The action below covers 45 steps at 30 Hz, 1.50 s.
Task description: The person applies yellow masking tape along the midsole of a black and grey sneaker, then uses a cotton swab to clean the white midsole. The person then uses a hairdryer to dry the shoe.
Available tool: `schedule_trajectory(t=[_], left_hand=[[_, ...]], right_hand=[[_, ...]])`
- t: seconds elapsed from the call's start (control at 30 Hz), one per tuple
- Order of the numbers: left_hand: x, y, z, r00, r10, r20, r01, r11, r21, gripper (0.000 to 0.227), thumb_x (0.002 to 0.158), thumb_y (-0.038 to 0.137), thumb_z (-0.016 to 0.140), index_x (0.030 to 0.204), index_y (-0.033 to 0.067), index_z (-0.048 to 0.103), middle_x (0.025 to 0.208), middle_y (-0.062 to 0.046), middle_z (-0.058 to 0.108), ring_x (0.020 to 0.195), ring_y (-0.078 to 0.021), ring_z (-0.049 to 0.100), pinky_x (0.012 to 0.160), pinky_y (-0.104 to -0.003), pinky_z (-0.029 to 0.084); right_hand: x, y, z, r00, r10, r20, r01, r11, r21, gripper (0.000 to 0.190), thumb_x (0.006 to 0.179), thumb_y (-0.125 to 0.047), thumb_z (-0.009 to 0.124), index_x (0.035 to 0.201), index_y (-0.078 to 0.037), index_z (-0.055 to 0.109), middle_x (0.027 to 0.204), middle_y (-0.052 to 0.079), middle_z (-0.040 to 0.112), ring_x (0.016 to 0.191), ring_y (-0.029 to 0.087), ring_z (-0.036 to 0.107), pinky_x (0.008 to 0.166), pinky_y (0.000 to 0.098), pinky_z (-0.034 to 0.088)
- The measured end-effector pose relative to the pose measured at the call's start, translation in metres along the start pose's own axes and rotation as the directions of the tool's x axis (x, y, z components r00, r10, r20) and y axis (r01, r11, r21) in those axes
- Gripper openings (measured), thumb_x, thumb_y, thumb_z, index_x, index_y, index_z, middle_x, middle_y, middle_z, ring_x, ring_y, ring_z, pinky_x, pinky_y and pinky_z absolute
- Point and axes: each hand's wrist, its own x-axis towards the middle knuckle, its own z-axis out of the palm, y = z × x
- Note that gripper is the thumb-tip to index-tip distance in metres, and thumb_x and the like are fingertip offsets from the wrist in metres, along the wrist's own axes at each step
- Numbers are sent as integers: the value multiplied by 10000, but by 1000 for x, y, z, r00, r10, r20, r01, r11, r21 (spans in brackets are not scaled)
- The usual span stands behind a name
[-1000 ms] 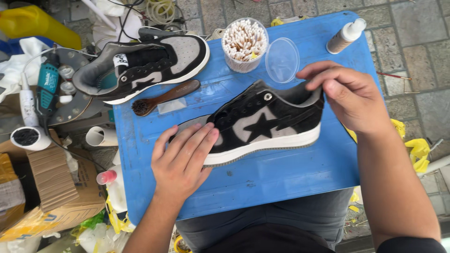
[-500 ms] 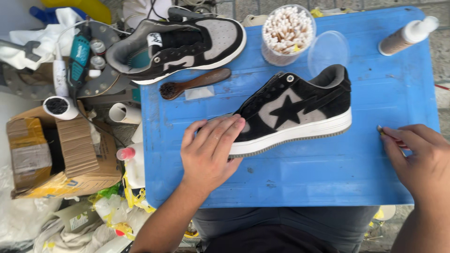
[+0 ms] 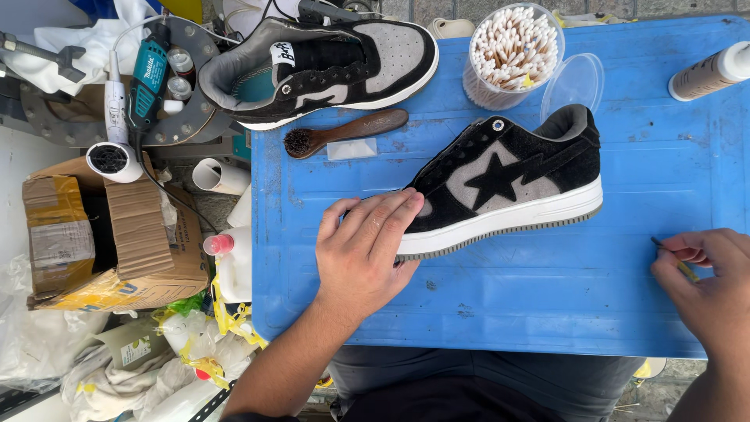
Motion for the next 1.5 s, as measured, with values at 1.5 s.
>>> schedule_trajectory(t=[1.5], left_hand=[[-6, 1, -7, 999, -6, -48, 6, 1000, 12, 556, 779, 216, 852, 1288, 113, 652, 1281, 0, 714, 1154, -157, 680, 1028, -375, 423]], right_hand=[[-9, -256, 37, 987, -153, -44, 143, 733, 664, 581, 824, 18, 701, 1377, 25, 524, 699, 35, 659, 552, 104, 640, 496, 246, 500]])
